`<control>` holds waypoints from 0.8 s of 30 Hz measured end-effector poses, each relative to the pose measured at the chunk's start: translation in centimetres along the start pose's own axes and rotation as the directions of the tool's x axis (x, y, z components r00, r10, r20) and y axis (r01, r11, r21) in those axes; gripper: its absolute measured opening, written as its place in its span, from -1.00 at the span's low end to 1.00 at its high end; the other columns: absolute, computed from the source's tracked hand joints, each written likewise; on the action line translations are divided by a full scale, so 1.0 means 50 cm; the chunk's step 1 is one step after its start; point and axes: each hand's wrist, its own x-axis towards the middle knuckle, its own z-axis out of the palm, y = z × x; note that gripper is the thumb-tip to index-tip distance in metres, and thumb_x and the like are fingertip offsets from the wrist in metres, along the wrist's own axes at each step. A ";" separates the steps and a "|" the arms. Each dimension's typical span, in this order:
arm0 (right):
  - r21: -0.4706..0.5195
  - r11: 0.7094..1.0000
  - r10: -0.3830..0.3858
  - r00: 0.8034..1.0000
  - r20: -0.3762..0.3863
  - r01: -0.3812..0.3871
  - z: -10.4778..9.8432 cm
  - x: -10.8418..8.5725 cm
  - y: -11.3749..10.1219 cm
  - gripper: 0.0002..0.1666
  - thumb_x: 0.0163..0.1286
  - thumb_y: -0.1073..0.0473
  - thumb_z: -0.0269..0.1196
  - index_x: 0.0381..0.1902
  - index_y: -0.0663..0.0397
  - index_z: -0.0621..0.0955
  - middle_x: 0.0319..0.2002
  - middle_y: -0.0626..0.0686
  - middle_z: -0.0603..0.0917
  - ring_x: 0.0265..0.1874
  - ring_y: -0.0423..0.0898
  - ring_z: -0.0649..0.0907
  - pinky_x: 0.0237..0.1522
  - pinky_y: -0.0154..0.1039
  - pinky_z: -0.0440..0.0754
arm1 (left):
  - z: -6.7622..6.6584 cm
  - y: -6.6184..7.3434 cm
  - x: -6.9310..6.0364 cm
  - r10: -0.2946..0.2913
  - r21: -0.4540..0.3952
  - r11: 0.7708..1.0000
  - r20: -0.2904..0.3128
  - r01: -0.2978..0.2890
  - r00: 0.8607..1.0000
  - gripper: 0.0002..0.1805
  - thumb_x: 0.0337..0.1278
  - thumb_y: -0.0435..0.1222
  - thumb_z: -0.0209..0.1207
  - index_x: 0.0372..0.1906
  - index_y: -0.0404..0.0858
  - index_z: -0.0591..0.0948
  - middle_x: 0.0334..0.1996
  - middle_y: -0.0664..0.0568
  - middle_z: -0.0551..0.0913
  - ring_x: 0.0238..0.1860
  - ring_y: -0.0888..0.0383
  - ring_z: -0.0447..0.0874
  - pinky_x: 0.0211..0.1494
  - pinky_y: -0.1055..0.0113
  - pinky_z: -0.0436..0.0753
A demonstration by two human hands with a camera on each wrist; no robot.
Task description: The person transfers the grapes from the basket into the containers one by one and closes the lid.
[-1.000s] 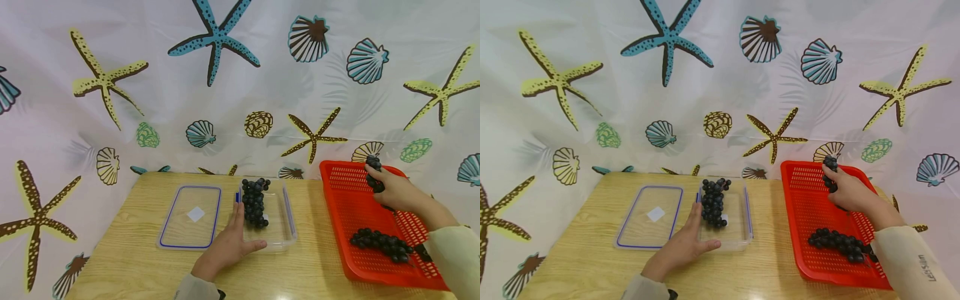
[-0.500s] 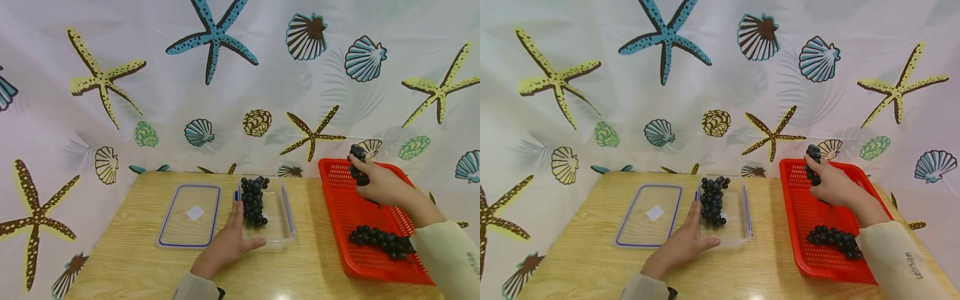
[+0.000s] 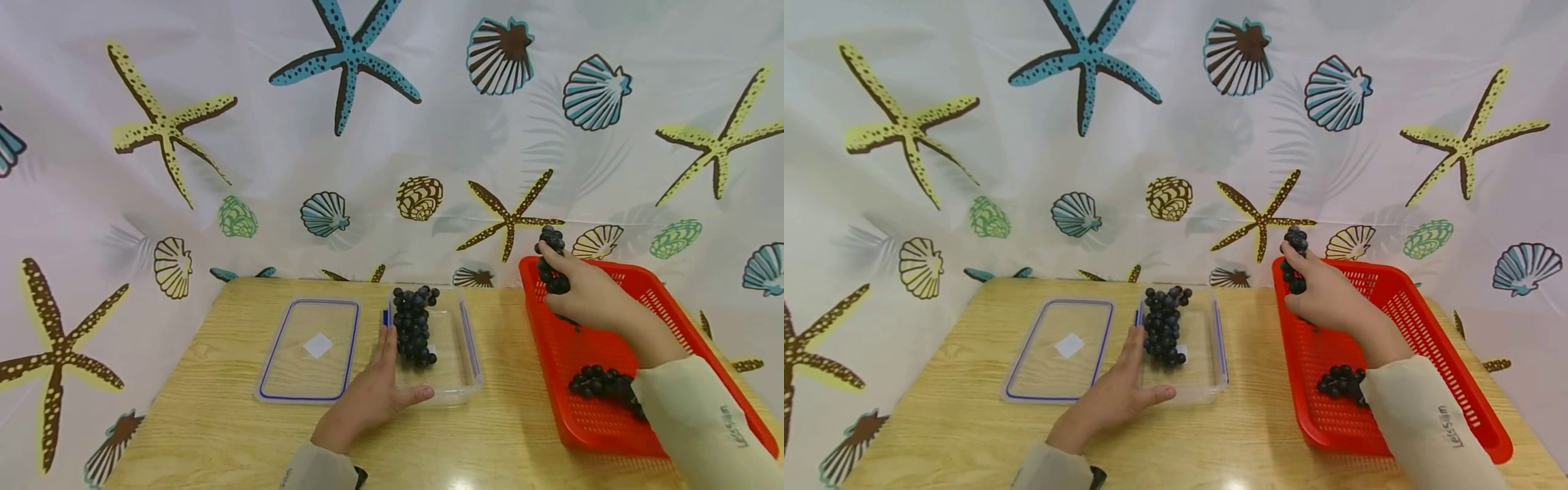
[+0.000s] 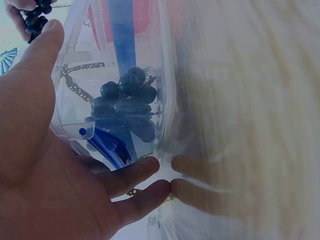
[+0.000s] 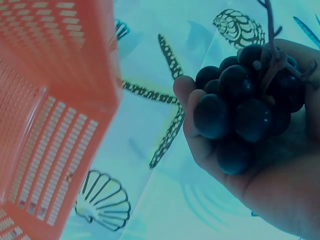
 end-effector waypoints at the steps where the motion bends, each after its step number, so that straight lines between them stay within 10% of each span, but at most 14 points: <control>1: 0.011 1.000 -0.002 1.000 0.001 0.002 0.003 0.002 -0.005 0.08 0.35 0.24 0.17 0.66 -0.20 -0.13 0.56 0.45 -0.17 -0.67 -0.06 0.40 -0.52 -0.13 0.41 | 0.000 0.000 0.000 0.001 -0.002 1.000 0.000 -0.001 1.000 0.36 0.09 0.33 0.28 0.62 -0.05 -0.42 0.61 -0.02 -0.48 0.47 -0.31 0.15 0.34 -0.28 0.30; 16: 0.042 0.997 -0.062 0.998 -0.013 0.062 0.053 0.038 -0.060 0.02 0.39 0.17 0.15 0.65 -0.09 -0.11 0.58 0.36 -0.13 0.08 0.19 0.53 -0.20 -0.08 0.50 | 0.000 0.000 -0.002 0.011 -0.003 1.000 -0.001 -0.011 1.000 0.35 0.10 0.32 0.28 0.62 -0.06 -0.42 0.61 -0.05 -0.47 0.48 -0.30 0.15 0.28 -0.25 0.38; 24: 0.080 0.995 -0.064 0.998 0.001 0.063 0.079 0.065 -0.082 0.05 0.36 0.21 0.14 0.66 -0.12 -0.14 0.59 0.33 -0.17 -0.18 0.11 0.57 -0.36 -0.13 0.48 | 0.000 0.004 -0.003 0.008 0.007 1.000 -0.005 -0.008 1.000 0.36 0.10 0.33 0.27 0.62 -0.06 -0.42 0.61 -0.04 -0.47 0.48 -0.30 0.14 0.28 -0.24 0.38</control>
